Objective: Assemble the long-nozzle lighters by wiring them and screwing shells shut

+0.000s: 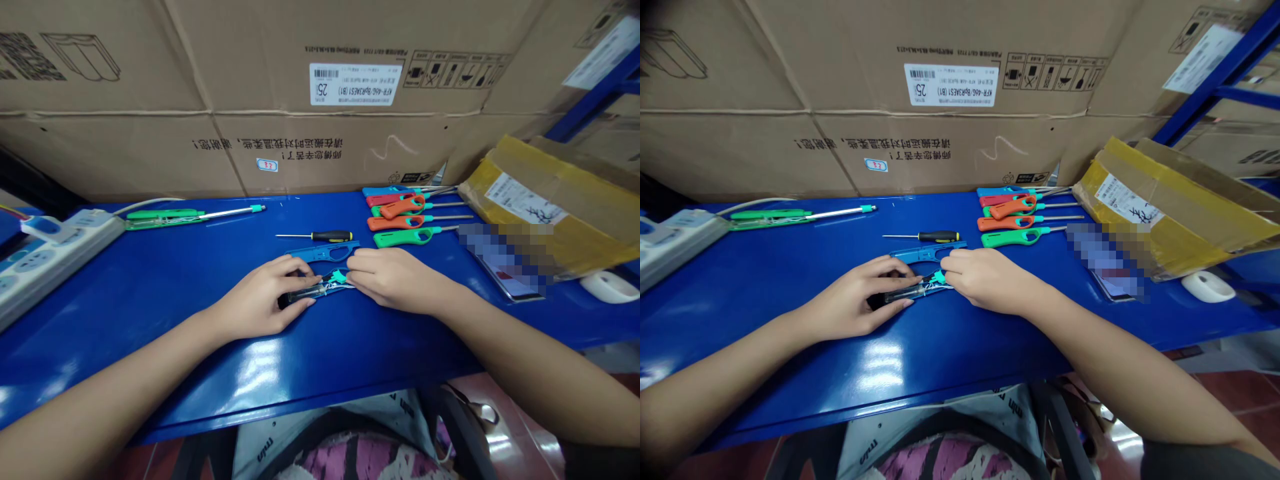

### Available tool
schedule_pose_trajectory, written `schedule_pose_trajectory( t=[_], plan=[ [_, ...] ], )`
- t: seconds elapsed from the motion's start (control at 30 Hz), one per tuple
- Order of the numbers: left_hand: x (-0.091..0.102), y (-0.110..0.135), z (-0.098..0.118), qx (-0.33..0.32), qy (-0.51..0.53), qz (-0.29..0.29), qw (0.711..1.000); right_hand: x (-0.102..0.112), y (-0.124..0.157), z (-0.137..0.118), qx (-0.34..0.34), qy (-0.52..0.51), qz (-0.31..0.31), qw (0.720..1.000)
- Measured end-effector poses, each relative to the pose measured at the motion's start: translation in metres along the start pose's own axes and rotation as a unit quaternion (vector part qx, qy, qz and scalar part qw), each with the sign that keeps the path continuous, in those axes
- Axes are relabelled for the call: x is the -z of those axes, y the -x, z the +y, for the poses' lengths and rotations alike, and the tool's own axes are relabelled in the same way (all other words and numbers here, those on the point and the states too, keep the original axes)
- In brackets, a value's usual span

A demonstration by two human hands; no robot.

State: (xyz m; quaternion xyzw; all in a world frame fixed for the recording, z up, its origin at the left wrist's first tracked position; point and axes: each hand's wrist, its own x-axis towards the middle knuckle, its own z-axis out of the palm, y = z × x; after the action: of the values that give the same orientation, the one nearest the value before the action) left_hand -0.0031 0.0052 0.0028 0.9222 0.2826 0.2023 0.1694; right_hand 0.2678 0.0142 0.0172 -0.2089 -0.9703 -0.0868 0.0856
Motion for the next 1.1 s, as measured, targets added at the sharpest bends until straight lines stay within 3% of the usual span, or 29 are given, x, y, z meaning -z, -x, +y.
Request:
schedule_pose_trajectory(
  t=[0.17,0.3,0.4,0.57,0.8,1.1],
  plan=[
    [0.000,0.001,0.001,0.012,-0.003,-0.006,1.000,0.001,0.001,0.003,-0.083,-0.114,-0.012,0.990],
    [-0.001,0.002,0.002,0.015,-0.015,-0.002,1.000,0.005,0.002,0.012,-0.165,-0.264,-0.001,0.950],
    [-0.001,0.002,0.003,0.010,-0.022,0.002,1.000,0.008,0.002,0.015,-0.193,-0.311,0.013,0.930],
    [-0.001,0.002,0.003,0.013,-0.022,0.000,1.000,0.008,0.002,0.012,-0.163,-0.298,-0.038,0.940],
    [-0.001,0.001,0.003,0.019,-0.018,-0.005,1.000,0.006,0.004,0.010,-0.105,-0.250,0.001,0.963],
    [-0.002,0.002,0.002,0.016,-0.007,-0.005,1.000,0.002,0.003,0.008,-0.080,-0.212,-0.007,0.974]
  ],
)
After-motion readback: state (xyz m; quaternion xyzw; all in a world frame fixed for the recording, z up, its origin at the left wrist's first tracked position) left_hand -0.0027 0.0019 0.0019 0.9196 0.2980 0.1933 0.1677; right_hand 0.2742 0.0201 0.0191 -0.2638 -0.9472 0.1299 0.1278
